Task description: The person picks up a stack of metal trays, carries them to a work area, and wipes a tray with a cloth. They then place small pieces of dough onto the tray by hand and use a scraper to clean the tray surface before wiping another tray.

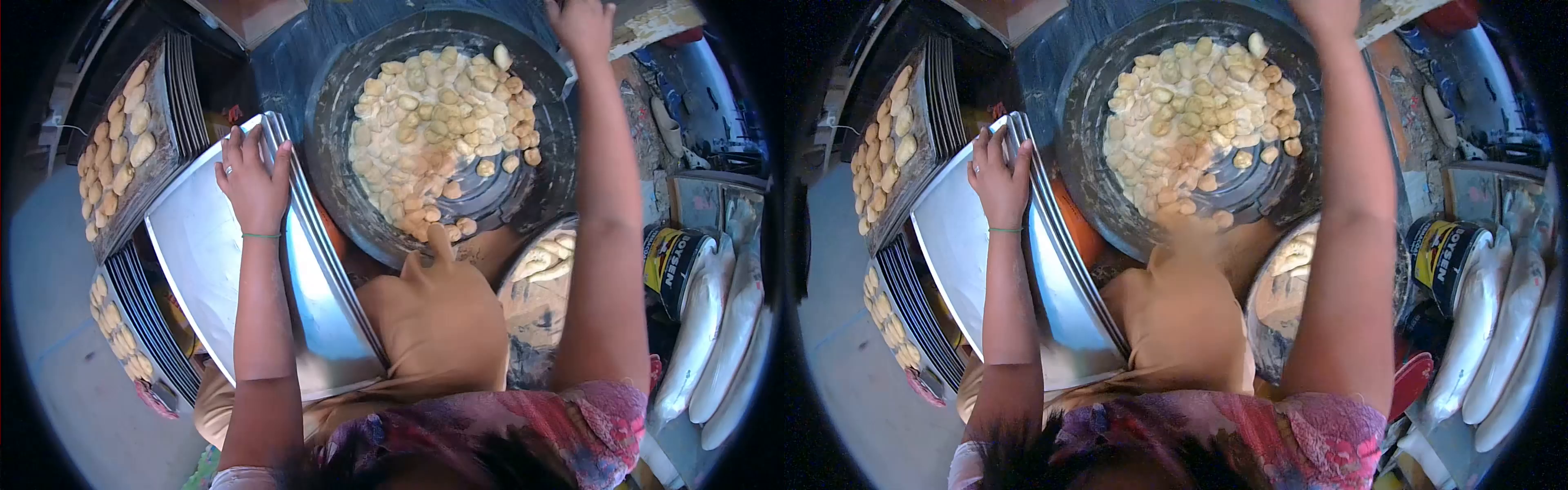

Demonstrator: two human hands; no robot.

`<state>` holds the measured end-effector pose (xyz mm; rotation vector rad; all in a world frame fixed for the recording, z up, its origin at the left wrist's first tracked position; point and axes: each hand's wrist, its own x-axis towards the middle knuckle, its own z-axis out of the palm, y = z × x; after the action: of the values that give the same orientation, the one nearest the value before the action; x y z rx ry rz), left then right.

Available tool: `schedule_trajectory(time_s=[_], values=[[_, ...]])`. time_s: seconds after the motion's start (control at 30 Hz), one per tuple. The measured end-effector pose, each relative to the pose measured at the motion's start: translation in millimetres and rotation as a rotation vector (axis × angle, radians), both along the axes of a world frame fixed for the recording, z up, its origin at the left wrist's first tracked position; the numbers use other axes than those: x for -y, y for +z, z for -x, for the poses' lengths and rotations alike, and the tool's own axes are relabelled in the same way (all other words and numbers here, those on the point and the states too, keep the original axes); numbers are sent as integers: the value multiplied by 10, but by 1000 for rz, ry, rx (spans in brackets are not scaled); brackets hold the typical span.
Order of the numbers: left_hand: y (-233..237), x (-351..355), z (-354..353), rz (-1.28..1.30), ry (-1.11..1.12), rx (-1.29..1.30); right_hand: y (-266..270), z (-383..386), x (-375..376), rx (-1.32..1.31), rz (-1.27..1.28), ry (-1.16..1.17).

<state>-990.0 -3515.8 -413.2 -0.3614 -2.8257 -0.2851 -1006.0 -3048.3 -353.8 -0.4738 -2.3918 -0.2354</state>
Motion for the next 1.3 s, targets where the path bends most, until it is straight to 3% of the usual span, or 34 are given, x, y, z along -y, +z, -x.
schedule_trajectory(time_s=[0.03, 0.1, 0.13, 0.17, 0.23, 0.27, 0.3, 0.37, 0.57, 0.67, 0.73, 0.77, 0.8, 0.83, 0.9, 1.0, 1.1, 1.3], values=[[-3, 2, -4, 13, 8, 1, 133, -32, -170, 82, -106, -89], [-25, 10, -2, 10, 12, -27, 256, -134, -746, 246, -89, -94], [-53, 29, 14, 5, 10, -35, 313, -266, -997, 450, -229, -292], [-73, 40, 23, 1, 4, -42, 79, -323, -1654, 553, -484, -192], [-71, 36, 20, 3, 18, -50, 155, -434, -1643, 634, -416, -196], [-64, 54, 6, 3, 16, -42, 261, -586, -1366, 578, -606, -234], [-56, 47, 10, 0, 14, -40, 174, -562, -1409, 638, -512, -363], [-40, 41, -10, 10, 37, -31, 129, -706, -1434, 594, -498, -394], [-61, 47, 39, 39, 35, -38, 110, -1193, -1692, 600, -476, -318], [-82, 60, 53, 71, 39, -27, -300, -1556, -1736, 35, -362, 4], [-90, 21, 42, 89, 45, -31, -981, -1835, -1863, -176, 26, -165], [-100, 15, 33, 92, 43, -29, -1542, -2039, -2048, -78, 406, -373], [-100, 11, 38, 97, 39, -31, -2295, -2179, -2213, -86, 599, -573], [-84, 11, 50, 104, 34, -35, -2554, -2241, -1990, 63, 877, -791], [-108, 21, 65, 116, 33, -41, -2582, -2373, -1777, 293, 1262, -608], [-108, 45, 69, 123, 29, -37, -2467, -2349, -1433, 293, 1135, -587], [-88, -8, 53, 99, 28, -38, -1897, -2238, -711, 300, 929, -601], [-81, -27, 23, 88, 28, -39, -1782, -1986, -468, 306, 872, -591]])
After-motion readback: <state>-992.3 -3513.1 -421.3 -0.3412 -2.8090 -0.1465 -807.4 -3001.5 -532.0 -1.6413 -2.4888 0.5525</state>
